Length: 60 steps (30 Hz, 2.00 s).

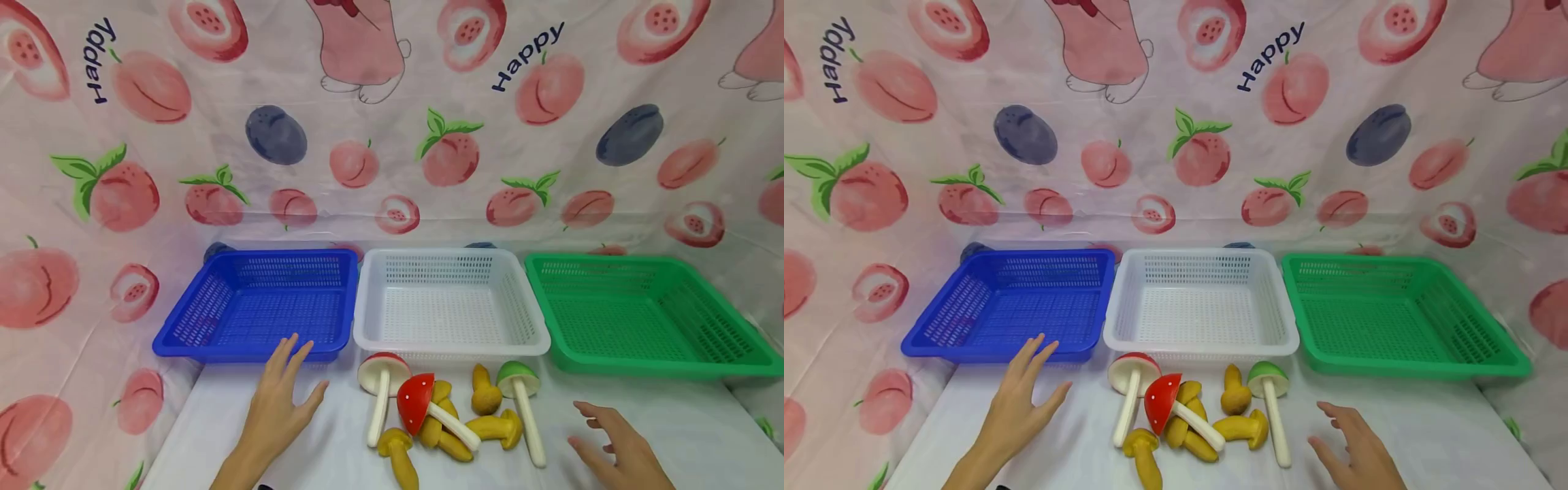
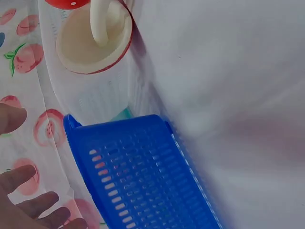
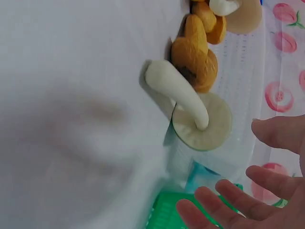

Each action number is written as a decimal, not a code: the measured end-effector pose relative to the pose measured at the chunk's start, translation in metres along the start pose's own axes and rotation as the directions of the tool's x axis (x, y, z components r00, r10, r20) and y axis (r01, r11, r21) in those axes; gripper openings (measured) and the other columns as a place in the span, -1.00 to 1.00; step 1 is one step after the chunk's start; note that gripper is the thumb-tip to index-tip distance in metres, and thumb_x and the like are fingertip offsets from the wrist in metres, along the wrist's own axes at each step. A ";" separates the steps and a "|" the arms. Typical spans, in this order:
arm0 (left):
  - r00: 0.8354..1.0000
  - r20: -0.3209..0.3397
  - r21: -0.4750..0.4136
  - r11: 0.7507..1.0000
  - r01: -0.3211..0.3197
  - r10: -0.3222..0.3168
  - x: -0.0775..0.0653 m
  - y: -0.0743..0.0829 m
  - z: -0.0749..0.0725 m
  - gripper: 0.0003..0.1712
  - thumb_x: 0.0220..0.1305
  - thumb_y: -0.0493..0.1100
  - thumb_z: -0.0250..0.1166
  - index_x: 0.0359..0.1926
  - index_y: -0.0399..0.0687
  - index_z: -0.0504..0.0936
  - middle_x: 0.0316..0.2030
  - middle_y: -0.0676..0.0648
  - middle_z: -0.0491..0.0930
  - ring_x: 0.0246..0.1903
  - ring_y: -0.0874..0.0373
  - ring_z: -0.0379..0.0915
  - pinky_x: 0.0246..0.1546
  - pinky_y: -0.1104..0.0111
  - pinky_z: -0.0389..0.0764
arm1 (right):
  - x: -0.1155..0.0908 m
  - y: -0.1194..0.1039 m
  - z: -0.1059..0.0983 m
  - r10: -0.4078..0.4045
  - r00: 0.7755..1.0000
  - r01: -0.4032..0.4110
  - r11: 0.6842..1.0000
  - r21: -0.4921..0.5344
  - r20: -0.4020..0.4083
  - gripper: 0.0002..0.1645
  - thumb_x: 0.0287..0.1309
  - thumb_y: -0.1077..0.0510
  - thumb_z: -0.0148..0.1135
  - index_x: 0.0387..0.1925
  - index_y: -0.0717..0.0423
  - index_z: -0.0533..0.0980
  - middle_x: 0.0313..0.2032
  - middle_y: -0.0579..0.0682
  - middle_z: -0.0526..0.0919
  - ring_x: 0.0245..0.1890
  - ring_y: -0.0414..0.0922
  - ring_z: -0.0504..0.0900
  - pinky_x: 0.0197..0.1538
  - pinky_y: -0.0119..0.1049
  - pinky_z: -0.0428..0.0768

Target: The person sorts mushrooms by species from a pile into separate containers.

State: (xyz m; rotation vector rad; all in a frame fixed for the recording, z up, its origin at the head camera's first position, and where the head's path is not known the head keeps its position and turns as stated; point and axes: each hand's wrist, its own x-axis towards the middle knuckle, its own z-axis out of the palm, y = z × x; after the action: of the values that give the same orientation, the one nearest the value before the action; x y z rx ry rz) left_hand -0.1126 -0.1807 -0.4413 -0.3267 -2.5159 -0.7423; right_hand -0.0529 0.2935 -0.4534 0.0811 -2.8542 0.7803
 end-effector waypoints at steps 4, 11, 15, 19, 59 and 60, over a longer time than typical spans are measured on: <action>1.000 0.025 -0.038 0.999 0.005 -0.004 0.006 0.003 0.006 -0.26 0.03 -0.07 0.43 0.26 -0.01 0.42 0.34 -0.15 0.23 0.35 -0.14 0.03 0.05 -0.25 0.34 | 0.000 -0.005 0.009 0.070 0.994 -0.073 0.997 0.026 0.084 -0.38 0.03 0.01 0.39 0.09 0.18 0.42 -0.03 0.08 0.55 -0.23 -0.03 0.57 -0.48 -0.40 0.50; 1.000 0.016 -0.069 0.997 -0.020 0.022 0.013 0.005 0.020 -0.29 0.02 -0.11 0.44 0.23 -0.03 0.44 0.32 -0.14 0.27 0.34 -0.13 0.08 0.06 -0.21 0.36 | 0.007 -0.006 0.025 0.186 0.948 -0.204 0.978 0.044 0.258 -0.31 0.04 -0.04 0.36 0.13 0.24 0.39 -0.07 0.06 0.56 -0.25 -0.07 0.57 -0.48 -0.39 0.50; 0.998 0.018 -0.087 0.995 -0.051 0.052 0.022 0.008 0.026 -0.33 0.06 -0.10 0.42 0.23 -0.05 0.45 0.31 -0.15 0.28 0.34 -0.11 0.08 0.10 -0.17 0.36 | 0.010 -0.004 0.035 0.218 0.931 -0.243 0.969 0.051 0.294 -0.28 0.02 -0.06 0.37 0.12 0.26 0.39 -0.18 0.01 0.57 -0.29 -0.12 0.57 -0.40 -0.31 0.52; 0.998 0.040 -0.104 0.993 -0.049 0.054 0.032 0.012 0.034 -0.36 0.12 -0.10 0.38 0.24 -0.06 0.45 0.31 -0.16 0.28 0.35 -0.09 0.07 0.15 -0.13 0.33 | 0.013 0.000 0.045 0.260 0.911 -0.293 0.954 0.059 0.320 -0.19 -0.04 -0.10 0.41 0.12 0.32 0.35 -0.24 -0.03 0.58 -0.38 -0.18 0.53 -0.33 -0.25 0.53; 0.993 0.084 -0.117 0.991 -0.071 0.081 0.057 0.014 0.070 -0.55 0.19 -0.07 0.34 0.04 -0.24 0.61 0.17 -0.19 0.47 0.24 -0.07 0.30 0.16 0.01 0.38 | 0.003 -0.017 0.016 0.011 0.999 -0.007 0.995 0.098 -0.044 -0.57 -0.25 0.37 0.46 -0.21 0.12 0.62 -0.54 -0.29 0.41 -0.59 -0.43 0.32 -0.59 -0.48 0.53; 0.993 0.083 -0.118 0.990 -0.071 0.081 0.057 0.014 0.070 -0.55 0.19 -0.07 0.34 0.05 -0.24 0.61 0.16 -0.18 0.47 0.24 -0.07 0.30 0.15 0.01 0.38 | 0.003 -0.017 0.015 -0.012 0.998 0.018 0.995 0.101 -0.066 -0.57 -0.27 0.38 0.46 -0.22 0.12 0.62 -0.54 -0.31 0.40 -0.59 -0.44 0.32 -0.60 -0.48 0.52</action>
State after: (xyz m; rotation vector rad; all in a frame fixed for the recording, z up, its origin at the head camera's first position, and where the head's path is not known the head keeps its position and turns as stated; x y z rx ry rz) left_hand -0.1839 -0.1248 -0.4566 -0.5031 -2.5315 -0.8615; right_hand -0.0566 0.2710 -0.4572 0.0888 -2.7493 0.9074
